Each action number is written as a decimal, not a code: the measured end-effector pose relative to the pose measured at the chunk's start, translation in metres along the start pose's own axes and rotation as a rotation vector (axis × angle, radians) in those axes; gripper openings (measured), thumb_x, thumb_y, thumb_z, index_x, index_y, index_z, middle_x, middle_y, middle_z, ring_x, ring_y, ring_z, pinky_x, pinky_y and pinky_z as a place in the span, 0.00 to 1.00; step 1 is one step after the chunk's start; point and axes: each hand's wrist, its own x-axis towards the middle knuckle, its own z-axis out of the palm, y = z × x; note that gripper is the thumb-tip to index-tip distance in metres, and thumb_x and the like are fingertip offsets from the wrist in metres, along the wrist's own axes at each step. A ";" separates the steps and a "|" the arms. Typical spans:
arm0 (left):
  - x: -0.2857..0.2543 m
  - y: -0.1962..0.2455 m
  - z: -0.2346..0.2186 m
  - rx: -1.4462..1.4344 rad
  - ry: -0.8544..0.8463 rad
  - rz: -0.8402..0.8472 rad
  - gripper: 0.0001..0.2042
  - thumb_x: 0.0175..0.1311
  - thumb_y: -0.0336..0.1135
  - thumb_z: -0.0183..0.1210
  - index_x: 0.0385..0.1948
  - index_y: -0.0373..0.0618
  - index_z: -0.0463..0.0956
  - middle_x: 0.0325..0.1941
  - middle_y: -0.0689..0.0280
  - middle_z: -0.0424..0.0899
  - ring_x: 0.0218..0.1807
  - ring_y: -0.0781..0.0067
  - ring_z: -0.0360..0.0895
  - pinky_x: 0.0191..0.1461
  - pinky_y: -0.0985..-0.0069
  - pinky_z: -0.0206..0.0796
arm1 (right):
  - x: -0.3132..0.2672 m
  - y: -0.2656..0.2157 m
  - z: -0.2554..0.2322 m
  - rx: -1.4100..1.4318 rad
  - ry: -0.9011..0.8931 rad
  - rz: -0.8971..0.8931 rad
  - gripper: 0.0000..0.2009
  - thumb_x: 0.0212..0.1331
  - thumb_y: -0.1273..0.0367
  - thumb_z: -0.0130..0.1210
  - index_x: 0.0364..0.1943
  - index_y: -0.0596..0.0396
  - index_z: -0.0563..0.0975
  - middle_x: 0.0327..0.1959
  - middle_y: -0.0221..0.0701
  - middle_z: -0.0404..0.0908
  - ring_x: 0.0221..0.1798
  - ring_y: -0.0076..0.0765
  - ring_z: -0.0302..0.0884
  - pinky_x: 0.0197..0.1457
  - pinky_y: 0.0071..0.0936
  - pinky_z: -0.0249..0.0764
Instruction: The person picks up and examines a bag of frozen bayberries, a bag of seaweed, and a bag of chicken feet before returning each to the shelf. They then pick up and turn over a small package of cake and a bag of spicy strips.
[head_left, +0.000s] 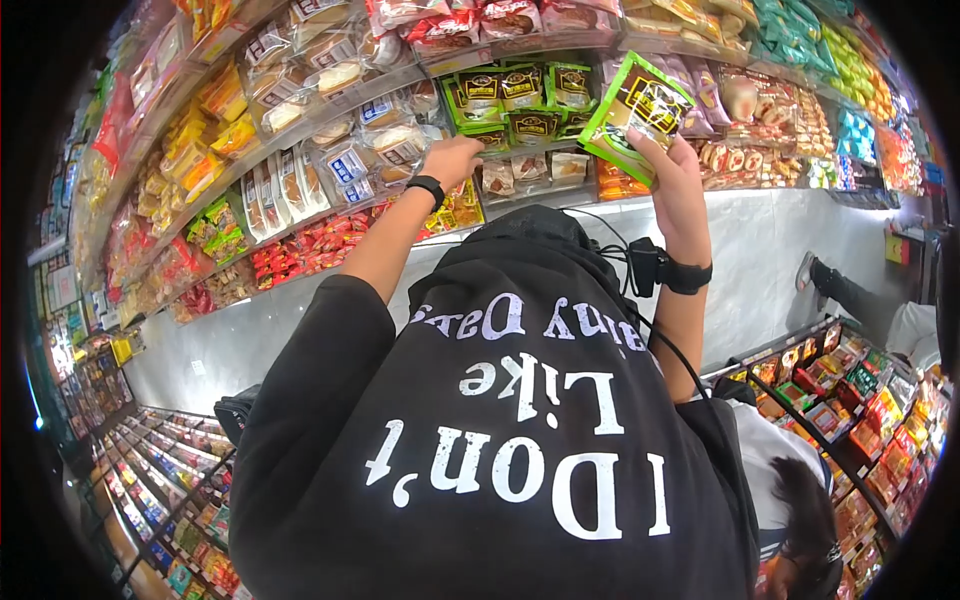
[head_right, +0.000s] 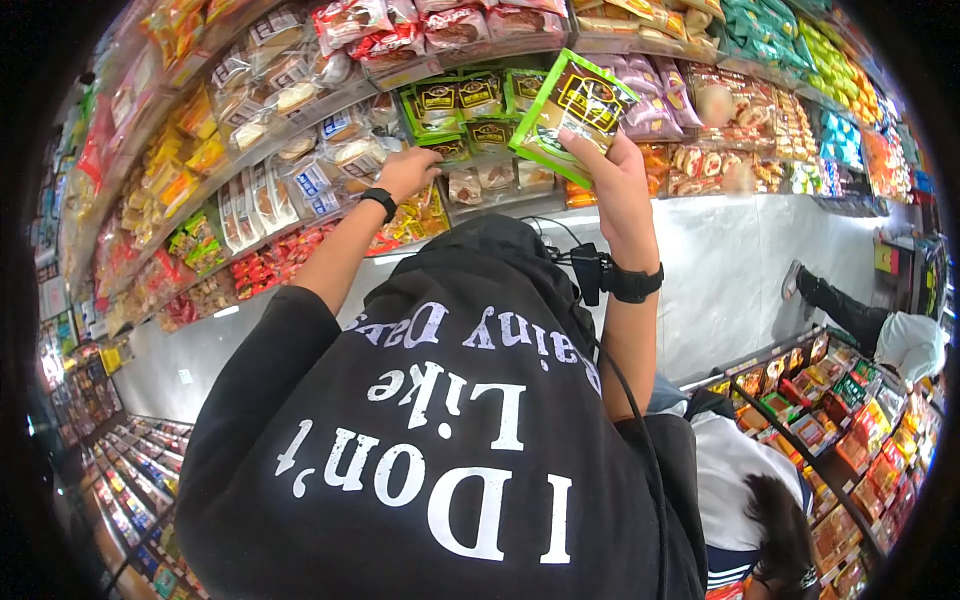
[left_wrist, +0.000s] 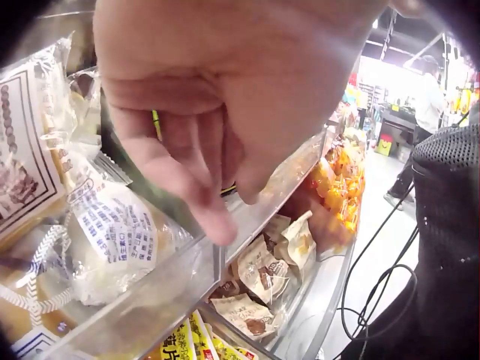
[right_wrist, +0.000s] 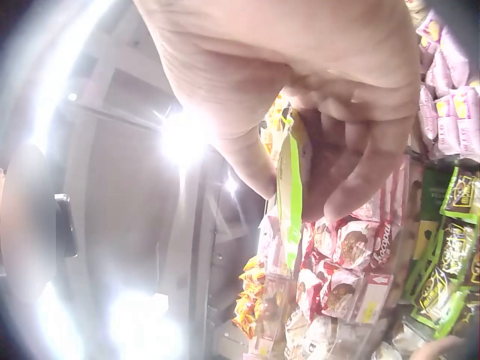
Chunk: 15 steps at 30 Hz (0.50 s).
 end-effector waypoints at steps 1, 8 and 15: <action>0.000 0.000 0.000 -0.027 -0.052 -0.002 0.12 0.61 0.41 0.59 0.41 0.46 0.80 0.42 0.58 0.84 0.48 0.53 0.79 0.50 0.58 0.70 | -0.002 0.002 -0.002 0.007 0.008 0.004 0.15 0.61 0.72 0.61 0.51 0.61 0.76 0.47 0.31 0.83 0.48 0.23 0.80 0.53 0.23 0.74; 0.009 0.004 -0.013 -0.096 -0.256 -0.058 0.14 0.64 0.41 0.57 0.46 0.45 0.79 0.45 0.57 0.83 0.49 0.51 0.78 0.53 0.58 0.70 | -0.009 0.006 -0.012 0.030 0.060 0.038 0.14 0.61 0.71 0.61 0.49 0.60 0.77 0.47 0.30 0.84 0.47 0.22 0.80 0.53 0.22 0.74; 0.009 0.019 -0.001 -0.191 -0.335 -0.236 0.16 0.62 0.37 0.59 0.49 0.41 0.76 0.44 0.53 0.83 0.48 0.51 0.80 0.52 0.59 0.71 | -0.012 0.011 -0.016 0.042 0.063 0.059 0.13 0.62 0.71 0.61 0.48 0.60 0.78 0.46 0.30 0.84 0.46 0.22 0.81 0.52 0.22 0.74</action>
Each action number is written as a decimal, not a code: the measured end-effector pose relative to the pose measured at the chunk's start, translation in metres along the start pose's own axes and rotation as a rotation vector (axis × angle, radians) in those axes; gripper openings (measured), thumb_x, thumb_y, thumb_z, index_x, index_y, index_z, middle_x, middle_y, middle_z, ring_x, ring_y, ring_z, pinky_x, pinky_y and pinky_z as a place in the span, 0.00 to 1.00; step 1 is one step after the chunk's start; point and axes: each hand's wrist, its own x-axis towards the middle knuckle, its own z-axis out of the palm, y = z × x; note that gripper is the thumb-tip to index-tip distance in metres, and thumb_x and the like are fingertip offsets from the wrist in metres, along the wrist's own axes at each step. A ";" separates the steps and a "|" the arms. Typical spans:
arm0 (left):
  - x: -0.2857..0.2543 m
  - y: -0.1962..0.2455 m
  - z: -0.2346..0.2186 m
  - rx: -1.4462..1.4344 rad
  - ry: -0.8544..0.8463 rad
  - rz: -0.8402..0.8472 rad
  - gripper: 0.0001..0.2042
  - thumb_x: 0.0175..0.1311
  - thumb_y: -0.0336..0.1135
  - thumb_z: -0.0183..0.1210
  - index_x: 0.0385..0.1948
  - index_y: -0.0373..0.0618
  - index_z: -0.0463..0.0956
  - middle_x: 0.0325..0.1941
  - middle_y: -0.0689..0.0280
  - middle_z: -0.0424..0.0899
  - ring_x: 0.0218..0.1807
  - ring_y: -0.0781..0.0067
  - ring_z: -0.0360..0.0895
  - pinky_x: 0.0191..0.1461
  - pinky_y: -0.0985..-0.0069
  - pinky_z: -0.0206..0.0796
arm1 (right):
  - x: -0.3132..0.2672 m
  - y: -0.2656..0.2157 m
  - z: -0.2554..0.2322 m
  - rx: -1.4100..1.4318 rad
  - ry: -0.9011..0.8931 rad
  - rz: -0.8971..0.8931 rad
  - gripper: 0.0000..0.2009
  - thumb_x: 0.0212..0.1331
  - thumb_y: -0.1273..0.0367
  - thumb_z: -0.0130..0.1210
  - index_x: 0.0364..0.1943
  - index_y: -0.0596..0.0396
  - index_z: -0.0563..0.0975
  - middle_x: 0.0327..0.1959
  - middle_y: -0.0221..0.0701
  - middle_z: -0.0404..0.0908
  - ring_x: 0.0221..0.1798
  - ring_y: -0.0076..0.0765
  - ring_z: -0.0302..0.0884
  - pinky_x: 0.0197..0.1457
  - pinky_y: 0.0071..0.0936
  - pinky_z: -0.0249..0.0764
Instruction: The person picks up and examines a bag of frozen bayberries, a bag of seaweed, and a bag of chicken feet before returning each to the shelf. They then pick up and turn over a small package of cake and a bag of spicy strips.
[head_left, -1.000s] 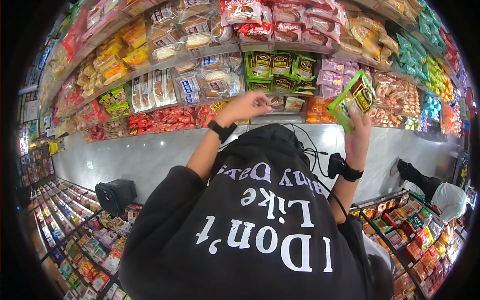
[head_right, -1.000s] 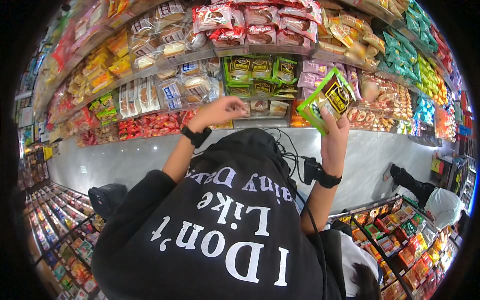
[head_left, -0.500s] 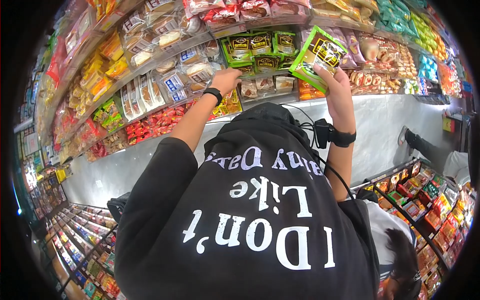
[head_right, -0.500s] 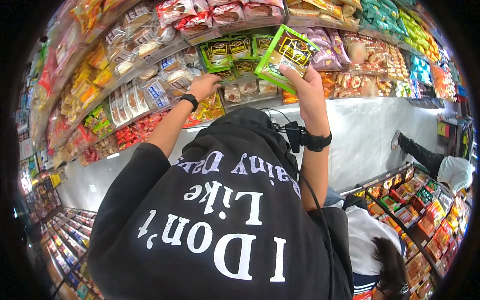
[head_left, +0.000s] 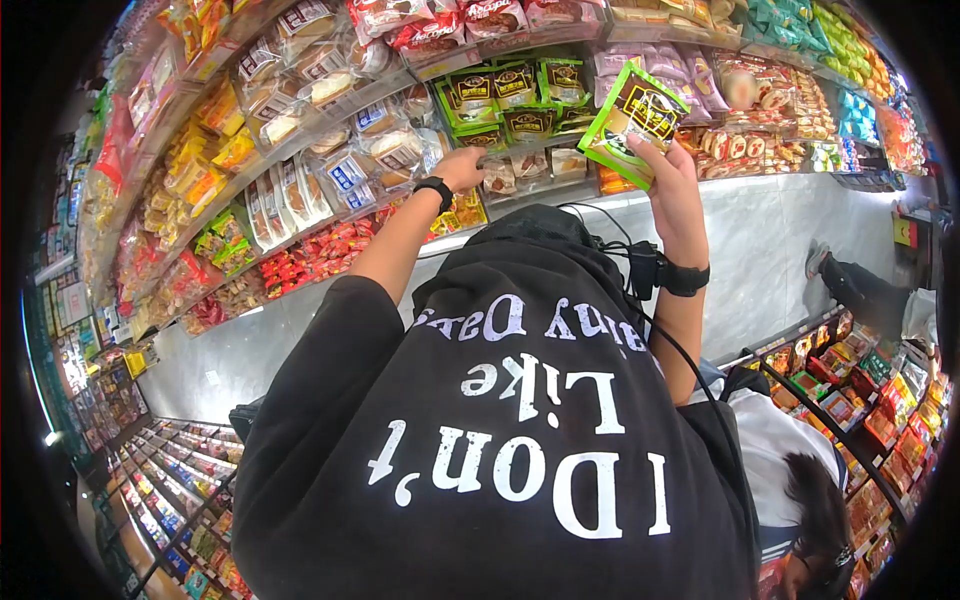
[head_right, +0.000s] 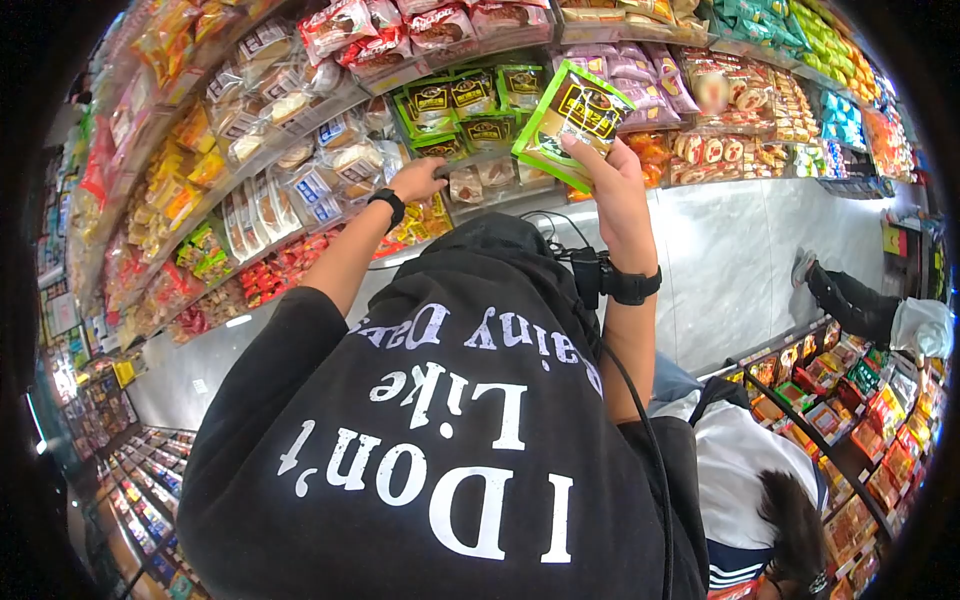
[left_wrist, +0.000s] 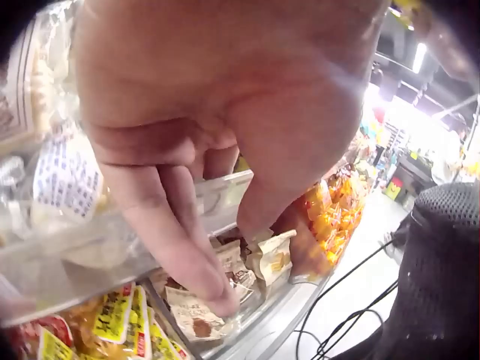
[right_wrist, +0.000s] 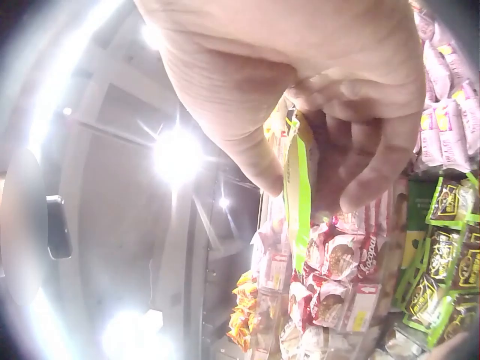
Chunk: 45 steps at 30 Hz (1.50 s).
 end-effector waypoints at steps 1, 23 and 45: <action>0.003 -0.001 0.002 -0.056 -0.006 -0.030 0.16 0.62 0.37 0.58 0.49 0.41 0.76 0.44 0.53 0.83 0.48 0.52 0.79 0.51 0.59 0.71 | 0.000 0.001 0.000 -0.001 -0.006 0.002 0.13 0.62 0.71 0.61 0.48 0.59 0.78 0.46 0.30 0.84 0.46 0.22 0.81 0.52 0.22 0.74; -0.126 0.114 -0.128 -0.995 -0.038 0.306 0.13 0.68 0.37 0.59 0.45 0.37 0.80 0.22 0.75 0.77 0.16 0.88 0.67 0.19 0.87 0.58 | -0.005 -0.002 0.014 -0.100 -0.041 -0.005 0.15 0.61 0.72 0.61 0.50 0.62 0.76 0.47 0.33 0.83 0.47 0.23 0.80 0.53 0.23 0.74; -0.150 0.126 -0.142 -1.094 -0.030 0.466 0.23 0.78 0.44 0.42 0.43 0.31 0.81 0.40 0.62 0.86 0.40 0.81 0.80 0.47 0.82 0.71 | -0.023 -0.021 0.038 -0.018 -0.151 -0.093 0.18 0.59 0.74 0.61 0.53 0.61 0.73 0.45 0.33 0.82 0.41 0.26 0.82 0.40 0.25 0.81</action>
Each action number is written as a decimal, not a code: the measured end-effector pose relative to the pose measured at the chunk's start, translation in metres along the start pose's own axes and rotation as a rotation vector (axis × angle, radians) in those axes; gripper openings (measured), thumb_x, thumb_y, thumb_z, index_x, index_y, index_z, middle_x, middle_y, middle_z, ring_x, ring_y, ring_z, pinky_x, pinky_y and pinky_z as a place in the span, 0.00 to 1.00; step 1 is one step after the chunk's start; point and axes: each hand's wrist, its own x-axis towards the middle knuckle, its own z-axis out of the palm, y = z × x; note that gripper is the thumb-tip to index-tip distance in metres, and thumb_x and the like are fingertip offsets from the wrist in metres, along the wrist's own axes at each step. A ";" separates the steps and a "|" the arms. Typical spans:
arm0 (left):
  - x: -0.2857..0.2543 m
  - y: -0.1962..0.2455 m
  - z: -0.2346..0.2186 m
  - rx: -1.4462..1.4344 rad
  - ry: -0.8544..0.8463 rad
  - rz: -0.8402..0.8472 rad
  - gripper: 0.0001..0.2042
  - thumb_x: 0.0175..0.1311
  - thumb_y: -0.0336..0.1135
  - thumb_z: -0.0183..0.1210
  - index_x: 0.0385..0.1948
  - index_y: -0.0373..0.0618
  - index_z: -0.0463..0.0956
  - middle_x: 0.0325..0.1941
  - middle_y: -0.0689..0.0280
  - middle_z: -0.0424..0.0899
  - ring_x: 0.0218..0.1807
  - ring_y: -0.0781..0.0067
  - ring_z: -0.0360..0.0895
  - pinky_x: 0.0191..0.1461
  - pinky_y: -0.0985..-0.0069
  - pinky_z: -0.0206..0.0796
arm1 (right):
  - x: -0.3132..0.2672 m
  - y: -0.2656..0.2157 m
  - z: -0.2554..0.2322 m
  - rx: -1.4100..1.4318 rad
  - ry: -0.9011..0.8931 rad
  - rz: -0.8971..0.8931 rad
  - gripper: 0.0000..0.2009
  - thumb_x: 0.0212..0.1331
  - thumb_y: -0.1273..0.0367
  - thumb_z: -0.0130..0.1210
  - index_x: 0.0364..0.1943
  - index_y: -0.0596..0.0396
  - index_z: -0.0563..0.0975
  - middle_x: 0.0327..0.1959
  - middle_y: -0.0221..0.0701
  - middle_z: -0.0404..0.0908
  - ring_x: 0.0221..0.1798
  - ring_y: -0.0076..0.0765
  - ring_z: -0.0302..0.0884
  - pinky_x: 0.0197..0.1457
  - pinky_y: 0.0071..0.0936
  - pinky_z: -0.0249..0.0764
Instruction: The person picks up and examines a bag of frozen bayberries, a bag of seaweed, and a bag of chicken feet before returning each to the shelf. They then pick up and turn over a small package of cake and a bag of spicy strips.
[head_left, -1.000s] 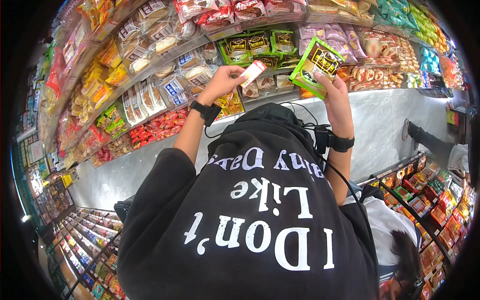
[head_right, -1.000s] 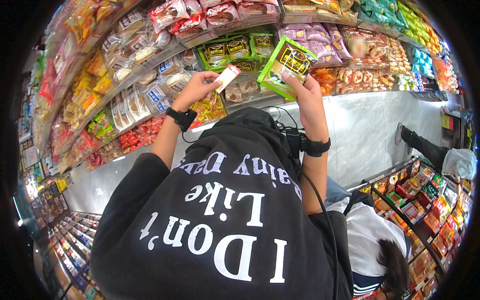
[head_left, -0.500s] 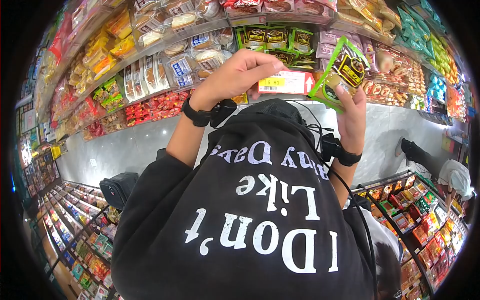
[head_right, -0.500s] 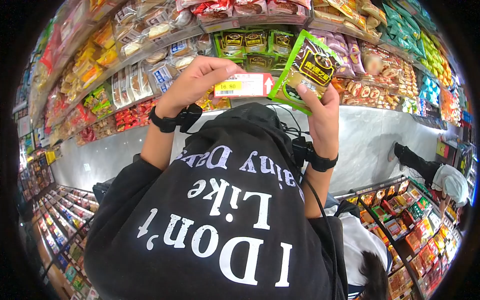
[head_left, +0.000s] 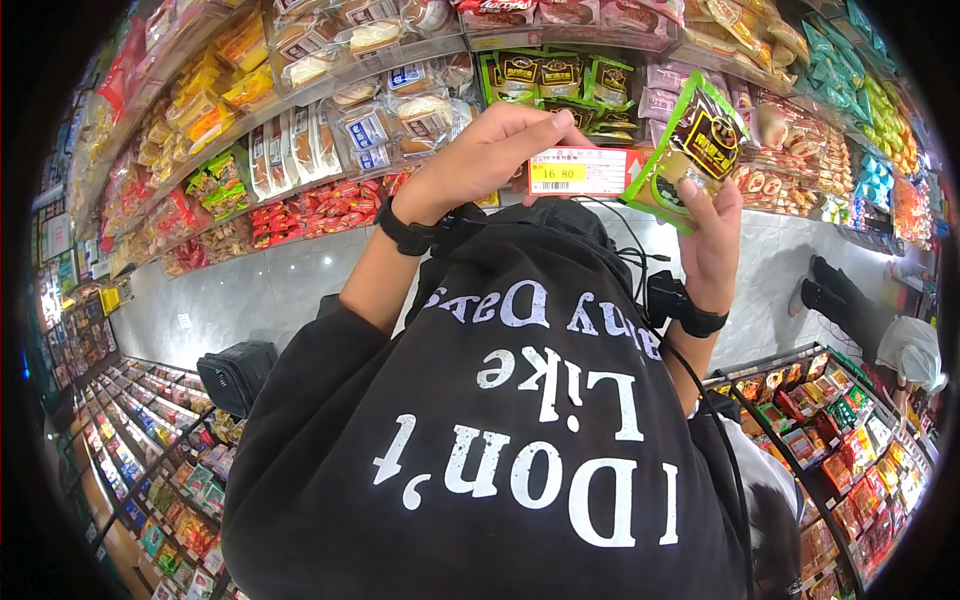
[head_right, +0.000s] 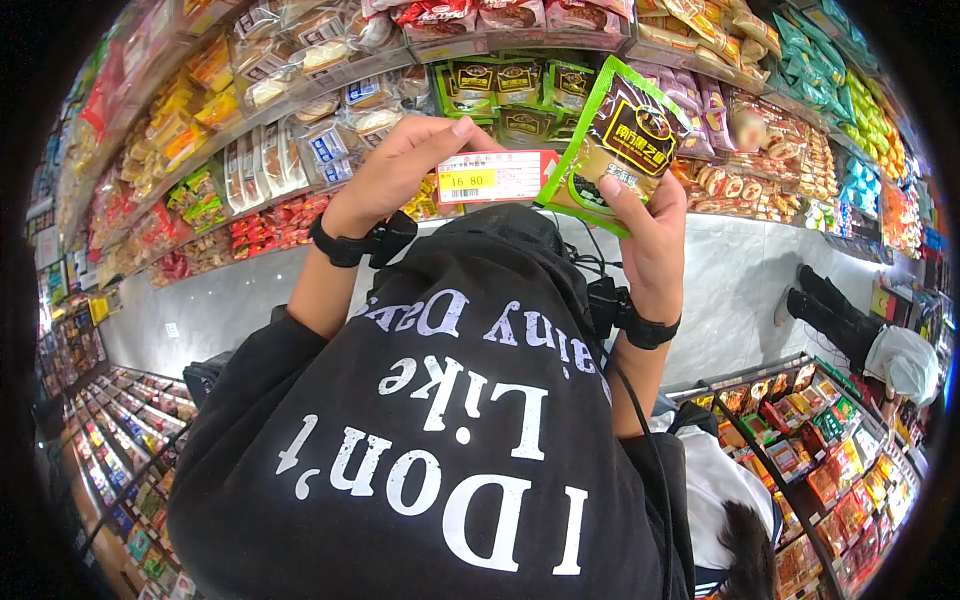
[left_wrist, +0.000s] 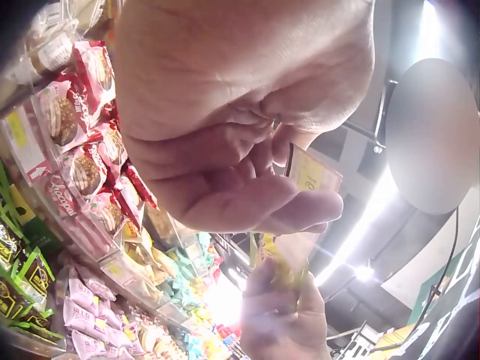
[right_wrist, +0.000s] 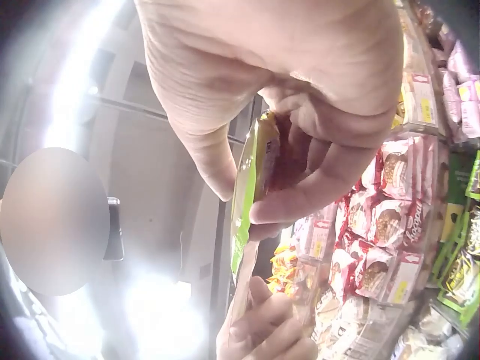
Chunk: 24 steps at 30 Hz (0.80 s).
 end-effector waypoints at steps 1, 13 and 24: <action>0.000 0.000 0.000 0.007 0.001 0.000 0.23 0.78 0.44 0.42 0.43 0.31 0.81 0.40 0.62 0.86 0.40 0.81 0.80 0.47 0.82 0.71 | 0.000 0.000 0.001 0.000 -0.004 0.001 0.18 0.59 0.74 0.61 0.53 0.61 0.73 0.45 0.33 0.82 0.41 0.25 0.82 0.40 0.24 0.81; 0.002 -0.002 -0.006 -0.047 0.007 0.033 0.23 0.78 0.44 0.42 0.45 0.32 0.80 0.42 0.60 0.86 0.41 0.79 0.81 0.49 0.80 0.72 | -0.001 0.001 0.004 0.045 0.032 -0.004 0.17 0.59 0.74 0.60 0.52 0.61 0.73 0.43 0.33 0.83 0.39 0.26 0.82 0.37 0.24 0.81; 0.002 -0.004 -0.007 -0.104 0.005 0.058 0.23 0.77 0.47 0.45 0.47 0.33 0.80 0.39 0.65 0.85 0.38 0.85 0.79 0.41 0.85 0.71 | 0.002 0.002 0.003 0.039 0.001 -0.002 0.17 0.59 0.74 0.60 0.52 0.61 0.73 0.45 0.34 0.82 0.42 0.27 0.82 0.41 0.26 0.81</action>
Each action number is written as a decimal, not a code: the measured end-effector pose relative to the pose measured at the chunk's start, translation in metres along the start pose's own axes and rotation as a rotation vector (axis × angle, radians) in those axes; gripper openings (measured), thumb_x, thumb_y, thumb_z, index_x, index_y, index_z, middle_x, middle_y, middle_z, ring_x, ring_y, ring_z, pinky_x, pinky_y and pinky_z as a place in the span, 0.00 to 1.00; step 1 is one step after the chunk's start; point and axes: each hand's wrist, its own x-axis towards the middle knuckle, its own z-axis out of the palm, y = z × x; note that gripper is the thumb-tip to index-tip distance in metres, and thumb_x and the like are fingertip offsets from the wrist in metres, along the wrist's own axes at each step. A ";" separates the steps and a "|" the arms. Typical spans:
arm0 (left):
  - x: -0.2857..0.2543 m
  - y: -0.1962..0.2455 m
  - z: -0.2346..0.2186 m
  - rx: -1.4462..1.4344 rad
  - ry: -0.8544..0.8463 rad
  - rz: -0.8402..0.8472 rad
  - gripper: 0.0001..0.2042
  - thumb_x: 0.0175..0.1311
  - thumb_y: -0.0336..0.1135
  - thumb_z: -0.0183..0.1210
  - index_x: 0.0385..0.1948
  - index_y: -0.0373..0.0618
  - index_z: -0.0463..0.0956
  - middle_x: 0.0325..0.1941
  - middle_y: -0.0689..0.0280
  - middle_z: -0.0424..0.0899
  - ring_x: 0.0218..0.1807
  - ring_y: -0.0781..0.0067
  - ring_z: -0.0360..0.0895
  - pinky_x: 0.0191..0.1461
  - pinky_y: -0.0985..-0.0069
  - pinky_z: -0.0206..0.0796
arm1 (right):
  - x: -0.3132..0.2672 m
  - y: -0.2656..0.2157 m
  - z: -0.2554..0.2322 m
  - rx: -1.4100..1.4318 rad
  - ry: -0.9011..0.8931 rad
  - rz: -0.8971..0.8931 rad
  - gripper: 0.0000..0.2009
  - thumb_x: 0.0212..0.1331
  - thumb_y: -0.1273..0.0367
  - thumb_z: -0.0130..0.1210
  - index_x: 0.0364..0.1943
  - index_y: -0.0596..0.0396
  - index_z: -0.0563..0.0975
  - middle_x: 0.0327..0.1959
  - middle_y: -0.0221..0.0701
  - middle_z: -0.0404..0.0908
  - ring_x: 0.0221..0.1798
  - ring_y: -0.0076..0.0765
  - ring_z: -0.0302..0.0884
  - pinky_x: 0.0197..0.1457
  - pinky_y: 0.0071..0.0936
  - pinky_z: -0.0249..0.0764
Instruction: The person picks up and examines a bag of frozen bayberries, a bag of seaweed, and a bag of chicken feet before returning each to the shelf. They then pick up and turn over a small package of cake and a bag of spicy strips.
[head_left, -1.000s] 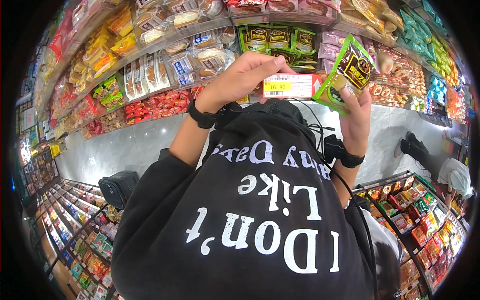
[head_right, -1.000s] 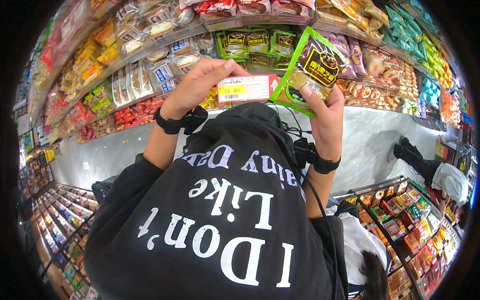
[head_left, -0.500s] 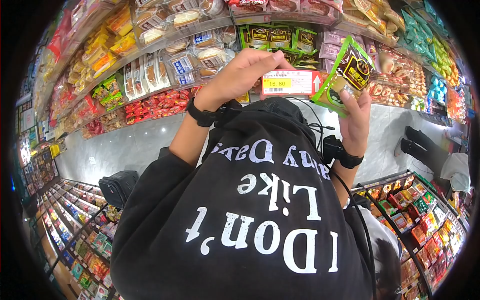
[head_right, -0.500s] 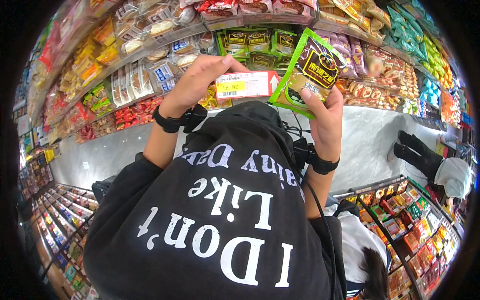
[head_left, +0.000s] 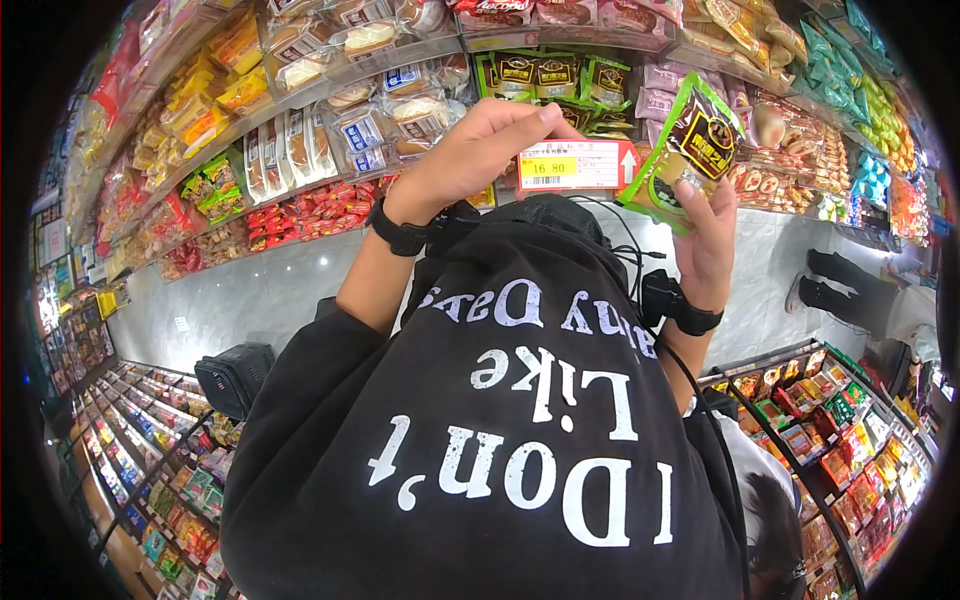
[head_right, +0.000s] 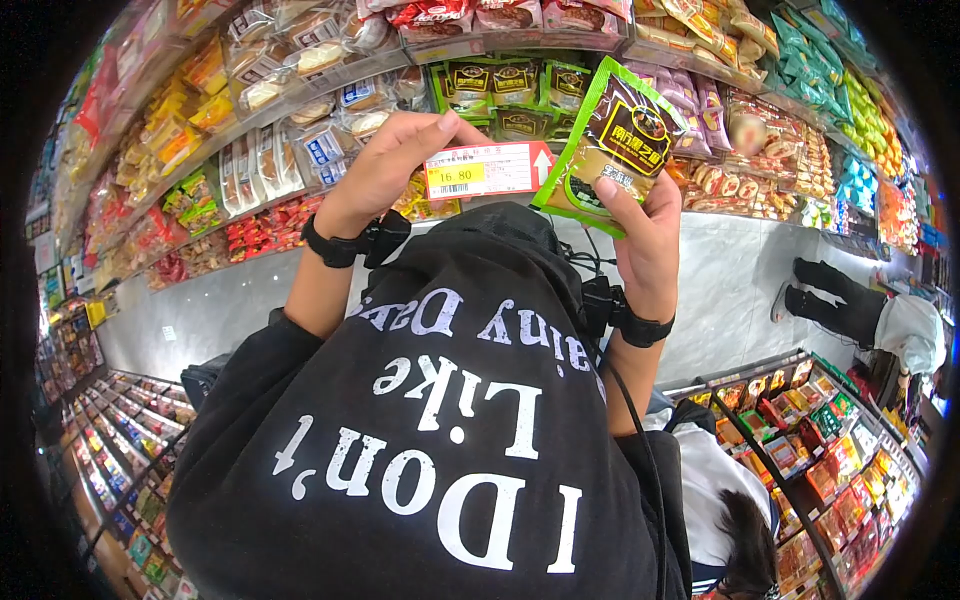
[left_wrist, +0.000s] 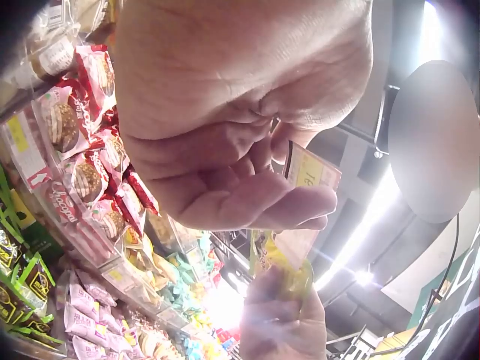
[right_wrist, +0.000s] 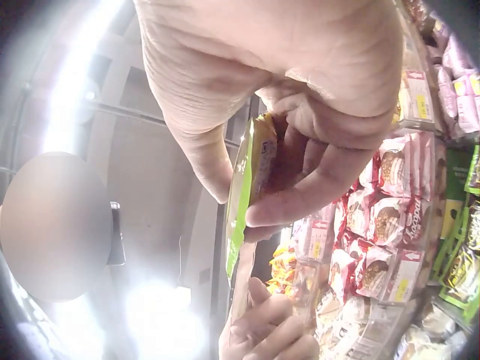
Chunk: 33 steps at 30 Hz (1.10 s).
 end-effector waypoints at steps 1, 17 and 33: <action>0.000 0.000 0.000 -0.005 0.000 0.004 0.23 0.77 0.47 0.45 0.47 0.33 0.80 0.39 0.65 0.85 0.39 0.85 0.79 0.42 0.85 0.72 | 0.000 0.000 0.001 -0.002 -0.004 0.003 0.17 0.59 0.74 0.60 0.52 0.61 0.73 0.45 0.34 0.82 0.42 0.27 0.82 0.41 0.26 0.81; 0.022 -0.070 -0.056 1.228 0.237 0.108 0.08 0.62 0.36 0.58 0.38 0.44 0.81 0.38 0.61 0.85 0.37 0.56 0.81 0.42 0.65 0.73 | 0.005 0.005 -0.034 -0.065 0.084 -0.049 0.20 0.63 0.75 0.57 0.58 0.60 0.69 0.54 0.35 0.78 0.54 0.34 0.79 0.58 0.36 0.76; 0.044 -0.211 -0.092 1.546 -0.028 -0.244 0.08 0.58 0.38 0.55 0.30 0.46 0.80 0.28 0.57 0.84 0.35 0.53 0.82 0.50 0.56 0.61 | -0.005 0.005 -0.040 -0.089 0.145 -0.042 0.19 0.63 0.74 0.57 0.58 0.60 0.70 0.53 0.35 0.79 0.52 0.32 0.79 0.57 0.32 0.76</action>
